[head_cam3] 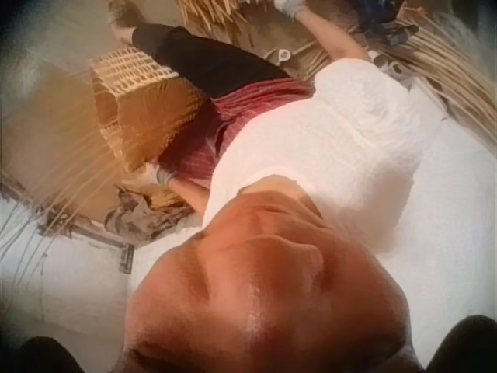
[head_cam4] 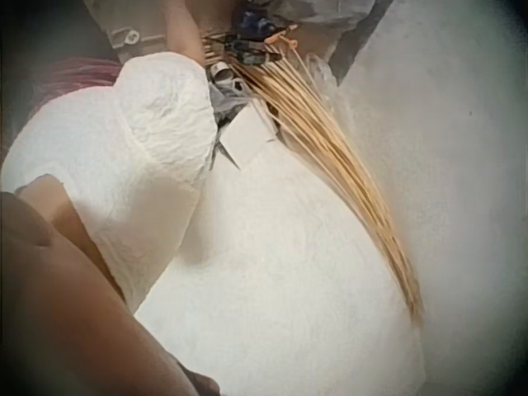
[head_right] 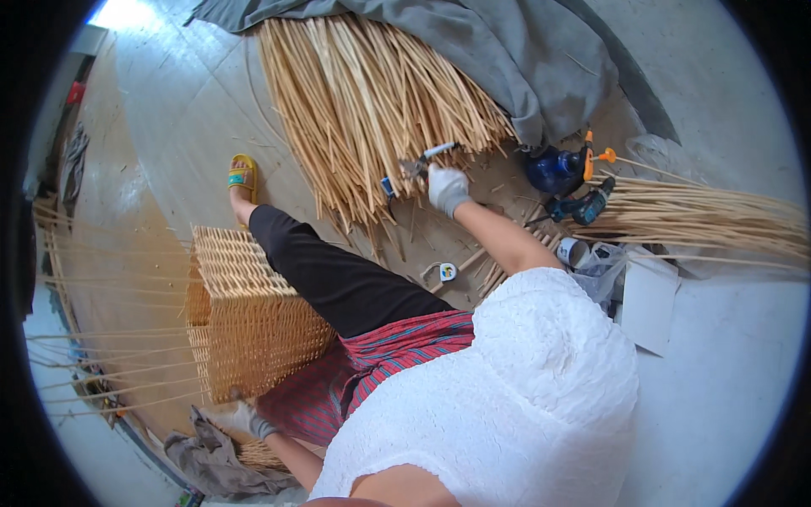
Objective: The person sits on the floor and weaves a rectangular basket using thin wooden strips. They measure the basket with a tape measure, weave the strips by hand, and trim excess material with pliers. The person also sprays the basket with water from a spray bottle.
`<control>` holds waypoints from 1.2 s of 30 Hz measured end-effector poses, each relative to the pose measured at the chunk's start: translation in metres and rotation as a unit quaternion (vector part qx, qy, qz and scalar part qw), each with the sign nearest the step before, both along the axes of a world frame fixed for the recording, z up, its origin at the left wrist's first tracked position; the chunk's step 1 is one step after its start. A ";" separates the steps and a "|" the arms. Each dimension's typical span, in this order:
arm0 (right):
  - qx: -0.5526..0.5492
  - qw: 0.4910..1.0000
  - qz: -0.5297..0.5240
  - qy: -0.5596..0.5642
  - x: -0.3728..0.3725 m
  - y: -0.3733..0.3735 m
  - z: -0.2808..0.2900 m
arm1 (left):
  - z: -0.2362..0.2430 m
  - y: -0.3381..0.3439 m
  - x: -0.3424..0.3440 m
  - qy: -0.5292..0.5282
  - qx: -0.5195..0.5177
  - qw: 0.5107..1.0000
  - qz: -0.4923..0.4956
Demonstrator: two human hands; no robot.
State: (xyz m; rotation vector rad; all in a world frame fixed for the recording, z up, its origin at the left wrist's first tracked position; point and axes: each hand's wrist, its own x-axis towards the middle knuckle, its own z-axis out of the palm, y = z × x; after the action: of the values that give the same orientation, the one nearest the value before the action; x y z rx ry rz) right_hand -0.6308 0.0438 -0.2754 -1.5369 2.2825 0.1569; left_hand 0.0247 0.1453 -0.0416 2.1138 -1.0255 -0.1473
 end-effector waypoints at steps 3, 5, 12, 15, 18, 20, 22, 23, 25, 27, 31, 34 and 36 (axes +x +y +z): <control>0.048 0.997 -0.020 -0.059 0.029 0.071 0.019 | 0.066 -0.012 -0.041 -0.540 0.178 0.811 -0.141; 0.127 0.986 -0.018 -0.107 0.045 0.120 0.007 | 0.063 -0.018 -0.072 -0.512 0.204 0.832 -0.066; 0.055 0.976 -0.065 -0.201 0.062 0.165 -0.018 | 0.033 -0.042 -0.051 -0.303 0.041 0.943 -0.132; -0.101 0.988 -0.004 -0.116 0.040 0.120 -0.002 | 0.050 -0.064 -0.095 -0.372 0.059 0.885 -0.274; -0.293 0.934 0.129 -0.157 0.043 0.058 -0.014 | 0.072 -0.099 -0.112 -0.366 0.221 0.886 -0.178; -0.332 0.914 0.201 -0.119 0.073 0.009 -0.007 | 0.067 -0.106 -0.085 -0.332 0.285 0.883 -0.171; -0.273 0.944 0.187 0.018 0.091 -0.025 -0.038 | 0.058 -0.114 -0.074 -0.178 0.302 0.918 -0.183; -0.198 0.961 0.194 0.001 0.099 -0.041 -0.039 | 0.052 -0.109 -0.062 -0.035 0.280 0.943 -0.178; -0.133 0.979 0.155 -0.020 0.090 -0.066 -0.084 | 0.047 -0.122 -0.056 0.113 0.230 0.946 -0.199; -0.163 0.975 0.050 -0.143 0.098 -0.067 -0.073 | 0.044 -0.109 -0.047 0.131 0.202 0.951 -0.194; -0.008 0.958 0.288 -0.001 0.096 -0.045 0.006 | 0.077 -0.114 -0.032 0.126 0.090 0.956 -0.249; 0.046 0.955 0.278 -0.089 0.069 0.019 0.032 | 0.157 -0.158 -0.068 0.060 0.089 0.951 -0.292; 0.076 0.948 0.288 -0.112 0.054 0.079 0.020 | 0.212 -0.186 -0.096 0.004 0.114 0.939 -0.326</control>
State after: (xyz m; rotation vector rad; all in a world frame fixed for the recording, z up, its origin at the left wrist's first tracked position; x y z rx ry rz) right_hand -0.5771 0.1225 -0.2555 -1.9781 1.5613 0.2877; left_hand -0.0717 -0.0407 0.1703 1.8812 -1.7436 -0.6213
